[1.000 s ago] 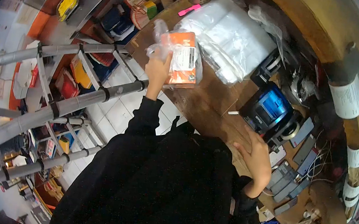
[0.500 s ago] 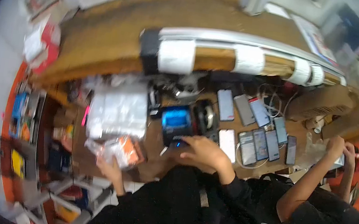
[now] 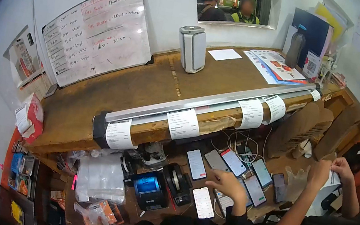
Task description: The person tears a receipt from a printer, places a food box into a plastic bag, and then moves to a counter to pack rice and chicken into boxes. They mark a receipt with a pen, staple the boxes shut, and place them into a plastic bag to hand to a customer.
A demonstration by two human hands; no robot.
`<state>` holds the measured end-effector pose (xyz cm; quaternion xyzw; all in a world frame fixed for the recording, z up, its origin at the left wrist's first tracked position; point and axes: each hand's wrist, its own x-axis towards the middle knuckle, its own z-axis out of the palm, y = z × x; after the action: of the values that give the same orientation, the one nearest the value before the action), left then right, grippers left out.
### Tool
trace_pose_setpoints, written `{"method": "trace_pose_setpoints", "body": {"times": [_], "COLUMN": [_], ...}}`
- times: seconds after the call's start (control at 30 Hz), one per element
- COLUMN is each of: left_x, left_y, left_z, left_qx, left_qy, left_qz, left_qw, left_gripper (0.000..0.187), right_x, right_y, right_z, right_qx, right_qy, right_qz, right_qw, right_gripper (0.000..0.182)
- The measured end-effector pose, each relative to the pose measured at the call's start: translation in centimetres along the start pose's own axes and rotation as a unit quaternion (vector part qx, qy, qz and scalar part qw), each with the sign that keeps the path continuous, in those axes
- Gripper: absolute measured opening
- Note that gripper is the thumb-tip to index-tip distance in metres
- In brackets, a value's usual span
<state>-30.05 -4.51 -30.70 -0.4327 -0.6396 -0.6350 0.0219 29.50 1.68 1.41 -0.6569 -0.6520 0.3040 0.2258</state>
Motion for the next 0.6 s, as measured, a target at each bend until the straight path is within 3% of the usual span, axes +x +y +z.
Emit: {"method": "trace_pose_setpoints", "body": {"times": [0.03,0.13,0.17,0.27,0.33,0.37,0.4,0.47,0.5,0.53,0.6], "left_x": [0.0,-0.2,-0.2,0.5,1.3,0.5,0.0,-0.3,-0.1,-0.1,0.7], "left_y": [0.3,2.8,4.9,11.1,15.1,15.4,14.8,12.8,11.7,13.1,16.2], "left_z": [0.3,1.6,2.2,2.5,2.6,2.7,2.3,1.4,0.9,0.5,0.8], "left_qx": [0.019,0.111,0.149,0.23,0.116,0.177,0.182,0.184,0.086,0.093,-0.039], "left_qy": [-0.008,-0.046,-0.063,-0.106,-0.203,-0.145,-0.149,-0.109,-0.158,-0.155,-0.182], "left_qz": [-0.003,-0.026,-0.037,-0.063,-0.136,-0.016,-0.021,0.076,-0.048,-0.054,-0.202], "left_qw": [1.0,0.992,0.986,0.965,0.963,0.973,0.972,0.974,0.983,0.982,0.962], "left_gripper": [0.06,0.059,0.058,0.058,0.051,0.046,0.046,0.043,0.04,0.04,0.036], "right_x": [0.3,0.0,0.2,-0.5,-1.1,-1.4,-1.8,-2.3,-2.6,-2.9,-3.3], "right_y": [0.8,0.8,1.1,0.2,0.0,0.1,0.1,0.5,0.6,0.6,0.5], "right_z": [0.0,-2.4,-2.8,-4.7,-5.1,-5.2,-5.1,-4.4,-4.1,-3.8,-3.4], "right_qx": [0.023,0.137,0.109,0.145,0.169,0.179,0.19,0.212,0.236,0.237,0.28], "right_qy": [0.082,0.146,0.219,0.292,0.322,0.323,0.322,0.313,0.31,0.301,0.31], "right_qz": [-0.081,-0.091,-0.152,-0.13,-0.134,-0.13,-0.127,-0.122,-0.121,-0.12,-0.096], "right_qw": [0.993,0.975,0.958,0.937,0.922,0.92,0.919,0.918,0.913,0.916,0.904], "right_gripper": [0.039,0.03,0.024,0.017,0.016,0.015,0.014,0.012,0.011,0.011,0.01]}}
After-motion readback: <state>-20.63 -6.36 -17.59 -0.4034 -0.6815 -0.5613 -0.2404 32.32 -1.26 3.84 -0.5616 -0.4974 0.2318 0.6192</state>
